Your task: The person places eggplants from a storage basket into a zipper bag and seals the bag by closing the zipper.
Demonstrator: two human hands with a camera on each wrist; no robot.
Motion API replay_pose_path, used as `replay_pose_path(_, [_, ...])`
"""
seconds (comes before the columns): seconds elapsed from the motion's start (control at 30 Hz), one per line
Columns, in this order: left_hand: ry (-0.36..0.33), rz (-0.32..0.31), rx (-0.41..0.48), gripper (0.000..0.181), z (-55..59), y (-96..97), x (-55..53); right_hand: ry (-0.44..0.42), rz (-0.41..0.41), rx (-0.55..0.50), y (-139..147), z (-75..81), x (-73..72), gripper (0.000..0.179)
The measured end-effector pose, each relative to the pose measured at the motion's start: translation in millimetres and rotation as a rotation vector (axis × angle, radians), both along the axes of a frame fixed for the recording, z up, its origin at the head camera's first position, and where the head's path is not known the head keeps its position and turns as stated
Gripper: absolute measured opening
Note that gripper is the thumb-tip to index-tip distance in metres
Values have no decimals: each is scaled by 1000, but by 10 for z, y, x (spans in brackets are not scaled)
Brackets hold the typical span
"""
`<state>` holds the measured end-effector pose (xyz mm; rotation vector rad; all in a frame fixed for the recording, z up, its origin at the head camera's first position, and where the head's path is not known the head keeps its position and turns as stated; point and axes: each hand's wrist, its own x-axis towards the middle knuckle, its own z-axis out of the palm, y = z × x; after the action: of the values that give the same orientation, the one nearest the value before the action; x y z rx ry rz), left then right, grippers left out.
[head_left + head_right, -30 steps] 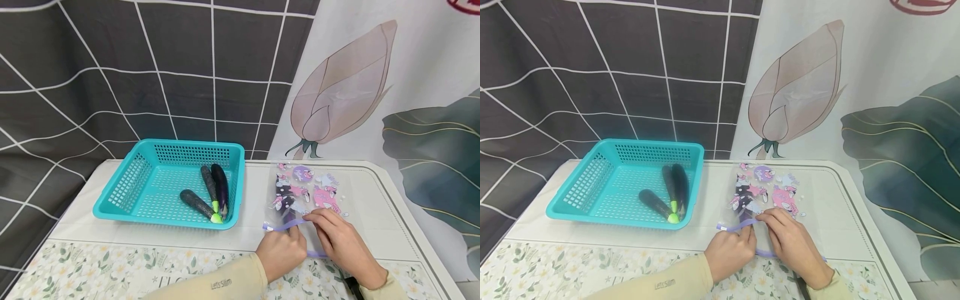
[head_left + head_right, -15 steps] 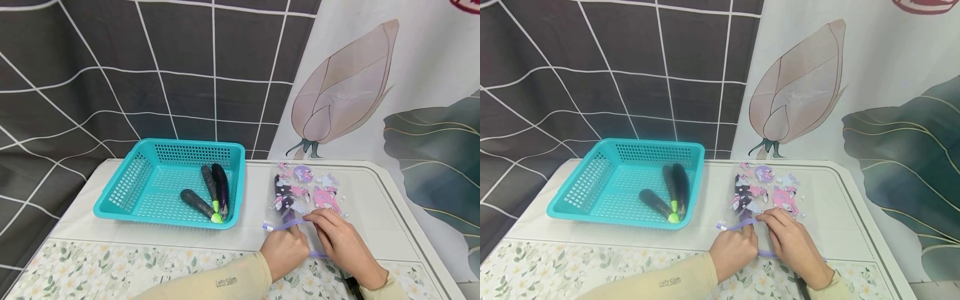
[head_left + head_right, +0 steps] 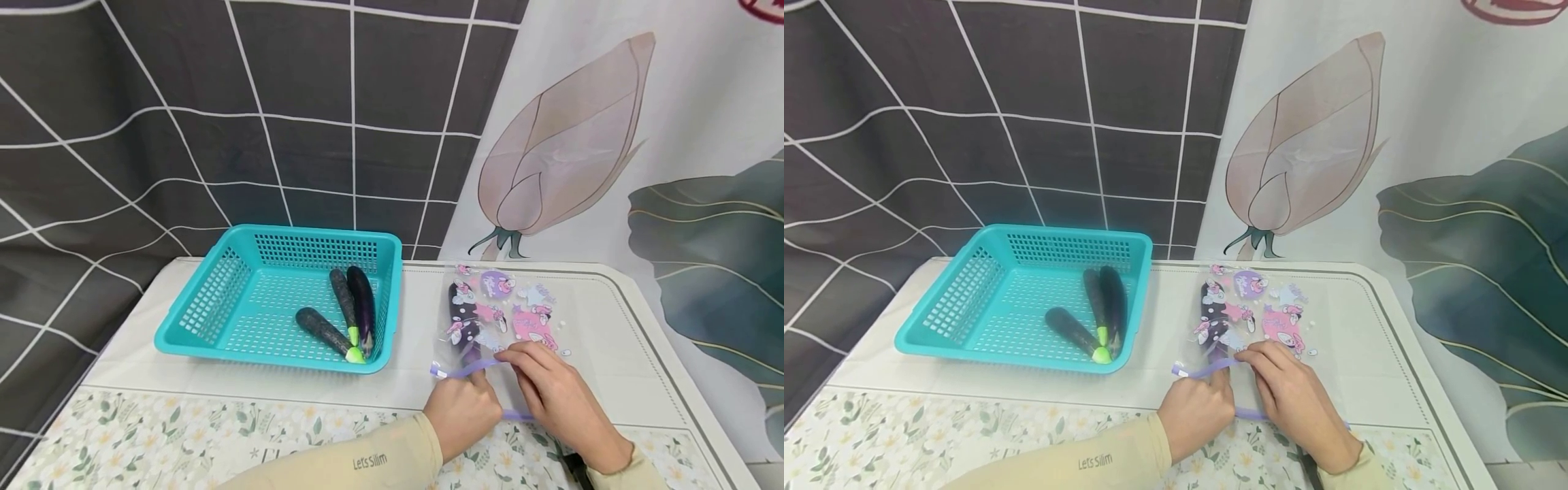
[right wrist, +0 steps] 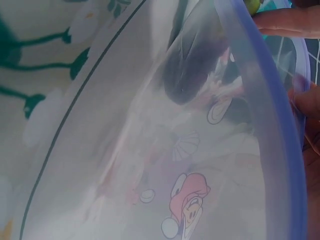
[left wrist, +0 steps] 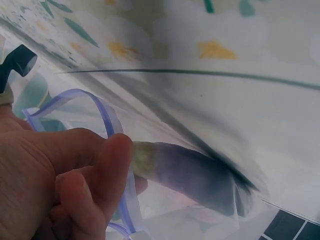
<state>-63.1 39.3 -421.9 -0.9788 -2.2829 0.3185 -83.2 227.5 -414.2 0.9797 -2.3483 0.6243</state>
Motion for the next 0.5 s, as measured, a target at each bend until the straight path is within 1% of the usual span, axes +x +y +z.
replay_pose_path(0.03, [0,0,-2,51,-2,-1,1,-10,-5,4,2,0,4,41])
replay_pose_path(0.27, [-8,-6,-8,44,7,-5,2,-6,-6,7,10,-9,0,41])
replay_pose_path(0.5, [-23,-5,17,27,20,-9,11,0,-5,2,8,8,5,39])
